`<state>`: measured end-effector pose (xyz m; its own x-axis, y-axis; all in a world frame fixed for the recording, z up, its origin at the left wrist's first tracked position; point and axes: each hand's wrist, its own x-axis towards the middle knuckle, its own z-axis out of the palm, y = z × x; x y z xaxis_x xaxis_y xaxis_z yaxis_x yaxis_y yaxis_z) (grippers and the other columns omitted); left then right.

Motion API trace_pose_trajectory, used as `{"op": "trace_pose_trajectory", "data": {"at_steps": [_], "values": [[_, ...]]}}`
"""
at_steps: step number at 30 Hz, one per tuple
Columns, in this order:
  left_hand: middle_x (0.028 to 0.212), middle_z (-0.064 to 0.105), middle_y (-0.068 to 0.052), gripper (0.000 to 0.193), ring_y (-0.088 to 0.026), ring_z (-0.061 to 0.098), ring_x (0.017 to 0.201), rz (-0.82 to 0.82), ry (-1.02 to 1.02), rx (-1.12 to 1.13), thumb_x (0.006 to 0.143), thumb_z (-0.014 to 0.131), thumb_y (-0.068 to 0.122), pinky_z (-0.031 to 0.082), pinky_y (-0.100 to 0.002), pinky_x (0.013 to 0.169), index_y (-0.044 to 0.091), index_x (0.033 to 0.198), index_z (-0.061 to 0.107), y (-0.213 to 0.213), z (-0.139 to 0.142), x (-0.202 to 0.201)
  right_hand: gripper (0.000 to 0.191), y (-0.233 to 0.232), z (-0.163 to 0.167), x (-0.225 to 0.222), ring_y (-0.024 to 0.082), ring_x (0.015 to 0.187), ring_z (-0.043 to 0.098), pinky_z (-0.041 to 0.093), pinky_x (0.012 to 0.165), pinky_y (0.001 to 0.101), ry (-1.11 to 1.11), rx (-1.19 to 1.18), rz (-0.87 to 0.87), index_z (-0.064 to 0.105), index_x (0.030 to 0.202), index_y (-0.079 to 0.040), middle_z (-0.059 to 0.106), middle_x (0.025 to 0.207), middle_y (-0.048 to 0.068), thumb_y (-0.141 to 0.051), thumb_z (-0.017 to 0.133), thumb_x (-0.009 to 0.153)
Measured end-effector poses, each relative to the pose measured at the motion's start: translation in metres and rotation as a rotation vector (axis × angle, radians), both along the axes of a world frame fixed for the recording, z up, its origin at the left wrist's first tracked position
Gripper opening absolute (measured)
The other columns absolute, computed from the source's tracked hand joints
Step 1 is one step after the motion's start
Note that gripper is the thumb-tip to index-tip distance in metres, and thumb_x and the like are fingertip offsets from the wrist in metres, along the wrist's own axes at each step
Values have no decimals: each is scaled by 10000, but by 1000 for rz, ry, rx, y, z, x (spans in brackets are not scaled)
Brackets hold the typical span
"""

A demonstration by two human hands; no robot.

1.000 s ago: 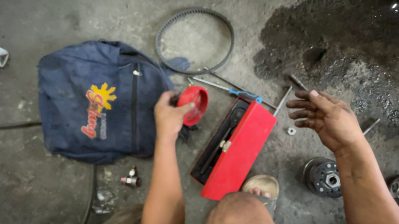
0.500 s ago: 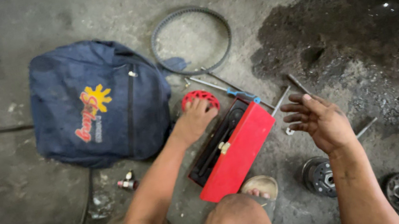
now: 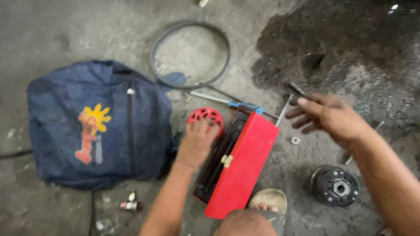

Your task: The person removes a scooter cover, then uses a T-handle wrench and an impact driver to detach the drive belt and pulley. They remove the belt, inspect the pulley, and compare a red plastic part with a metal part before placing them on the floor.

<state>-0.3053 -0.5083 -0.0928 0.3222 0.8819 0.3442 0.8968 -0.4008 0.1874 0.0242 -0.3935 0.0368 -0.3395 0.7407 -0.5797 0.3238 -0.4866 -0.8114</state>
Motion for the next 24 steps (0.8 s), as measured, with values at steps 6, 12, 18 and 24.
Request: {"op": "trace_pose_trajectory", "data": {"at_steps": [6,12,18,24], "values": [[1042,603,-112,274,-303,606,1045,-311,-222,103,890,593,140,456,-453,887,53,1143,653,82,124,81,432,23,53,27,266,933,730,589,836,400,-415,404,390,724,1209,-49,792,1026,160,-391,610,971],[1071,717,-115,267,-301,692,1039,-639,336,-425,819,724,147,533,-493,836,118,1084,745,115,165,253,573,-21,55,123,370,1198,625,498,1012,502,-1081,242,1177,600,1379,-217,689,1235,144,-506,665,888],[1183,764,-77,457,-303,728,1100,-399,526,-924,693,927,291,588,-540,855,160,1112,801,87,91,364,580,-51,-29,198,357,1199,660,519,1038,466,-852,371,999,656,1328,-153,715,1255,159,-534,653,890],[1293,598,-170,949,-370,588,1192,-615,335,-805,576,999,364,521,-547,902,111,1368,540,11,1,382,628,-87,-94,256,339,1284,595,481,1083,451,-904,142,1149,646,1339,-144,658,1338,146,-524,727,845]]}}
